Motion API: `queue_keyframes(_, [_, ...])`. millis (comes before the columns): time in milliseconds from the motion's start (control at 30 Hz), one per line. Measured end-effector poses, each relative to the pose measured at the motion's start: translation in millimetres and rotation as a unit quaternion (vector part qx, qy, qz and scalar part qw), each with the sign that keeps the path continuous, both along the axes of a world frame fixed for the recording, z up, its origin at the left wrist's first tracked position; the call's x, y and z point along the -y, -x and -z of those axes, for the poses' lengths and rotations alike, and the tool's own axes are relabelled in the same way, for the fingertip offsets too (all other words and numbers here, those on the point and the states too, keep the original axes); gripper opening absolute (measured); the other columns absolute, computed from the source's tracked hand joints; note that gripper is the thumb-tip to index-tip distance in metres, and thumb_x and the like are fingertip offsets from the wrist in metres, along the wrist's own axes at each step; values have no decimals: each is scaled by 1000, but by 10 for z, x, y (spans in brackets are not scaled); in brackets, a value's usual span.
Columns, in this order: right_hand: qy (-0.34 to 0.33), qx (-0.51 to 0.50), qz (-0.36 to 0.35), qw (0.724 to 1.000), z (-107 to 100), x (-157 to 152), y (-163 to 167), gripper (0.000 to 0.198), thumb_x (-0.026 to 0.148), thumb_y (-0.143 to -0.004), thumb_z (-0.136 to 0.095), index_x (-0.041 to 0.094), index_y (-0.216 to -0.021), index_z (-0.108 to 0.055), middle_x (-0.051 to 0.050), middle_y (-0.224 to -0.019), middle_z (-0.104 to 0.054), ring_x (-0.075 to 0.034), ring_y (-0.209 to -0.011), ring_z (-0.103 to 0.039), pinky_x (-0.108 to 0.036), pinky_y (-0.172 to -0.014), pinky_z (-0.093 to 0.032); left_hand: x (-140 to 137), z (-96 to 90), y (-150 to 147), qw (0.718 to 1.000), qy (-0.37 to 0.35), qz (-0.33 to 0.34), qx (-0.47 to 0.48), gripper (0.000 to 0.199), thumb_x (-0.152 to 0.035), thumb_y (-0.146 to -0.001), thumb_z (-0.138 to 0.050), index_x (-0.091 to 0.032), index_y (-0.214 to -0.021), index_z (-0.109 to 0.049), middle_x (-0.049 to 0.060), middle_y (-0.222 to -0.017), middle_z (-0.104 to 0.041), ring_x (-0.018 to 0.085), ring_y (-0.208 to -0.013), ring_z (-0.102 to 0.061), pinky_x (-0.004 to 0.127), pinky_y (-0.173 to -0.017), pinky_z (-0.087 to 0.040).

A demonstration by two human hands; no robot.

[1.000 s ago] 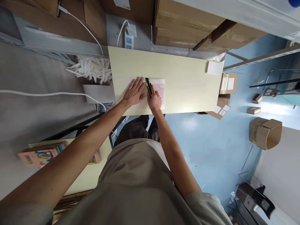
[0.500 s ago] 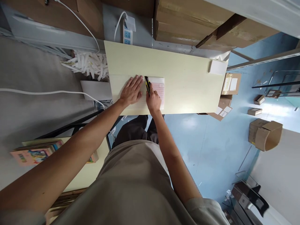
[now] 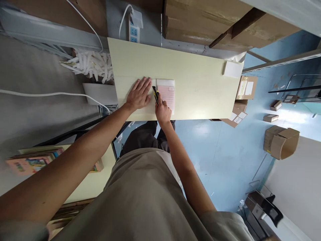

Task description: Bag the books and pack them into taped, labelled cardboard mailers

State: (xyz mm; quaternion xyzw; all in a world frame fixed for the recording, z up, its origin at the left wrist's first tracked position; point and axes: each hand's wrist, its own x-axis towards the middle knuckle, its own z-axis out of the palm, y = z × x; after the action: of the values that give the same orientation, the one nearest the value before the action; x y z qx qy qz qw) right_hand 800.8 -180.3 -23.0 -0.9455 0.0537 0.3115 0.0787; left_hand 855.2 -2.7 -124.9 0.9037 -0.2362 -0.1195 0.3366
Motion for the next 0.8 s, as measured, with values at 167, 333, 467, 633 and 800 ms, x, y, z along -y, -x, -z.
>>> queue_keyframes(167, [33, -32, -22, 999, -88, 31, 233, 68, 36, -126, -31, 30, -192, -13, -18, -138, -72, -26, -104, -78, -35, -93, -63, 4, 48, 0, 1000, 3, -4, 6, 85, -59, -118, -33, -10, -188, -26, 17, -195, -26, 36, -184, -16, 59, -151, -7])
queue_keyframes(333, [62, -58, -50, 995, -165, 76, 535, 71, 39, -127, -34, 33, -192, -6, -17, -137, -73, -25, -103, -80, -33, -90, -64, 8, 108, 0, 1000, -7, 3, 11, 86, -60, -119, -28, -9, -188, -23, 18, -196, -23, 36, -185, -13, 59, -151, -4])
queue_keyframes(467, [75, -83, -70, 991, -326, 91, 753, 72, 38, -126, -41, 34, -192, -11, -18, -138, -74, -25, -102, -83, -33, -89, -66, 11, 124, -9, 1000, -3, 6, 4, 87, -61, -119, -28, -9, -189, -21, 17, -197, -20, 36, -185, -10, 58, -151, 1])
queue_keyframes(633, [35, -150, -75, 985, -744, 64, 893, 65, 22, -120, -50, 24, -184, -42, -24, -137, -79, -33, -111, -85, -44, -94, -68, 11, 69, -25, 1000, 1, 4, -16, 87, -56, -116, -37, -8, -188, -24, 17, -196, -22, 36, -185, -12, 57, -151, -1])
queue_keyframes(800, [10, -170, -57, 984, -1170, 89, 957, 62, 25, -118, -54, 24, -180, -48, -23, -140, -80, -34, -119, -84, -42, -97, -66, 25, 26, -33, 1000, 5, -1, -18, 89, -50, -111, -42, -5, -186, -25, 19, -196, -22, 36, -185, -11, 59, -151, -1])
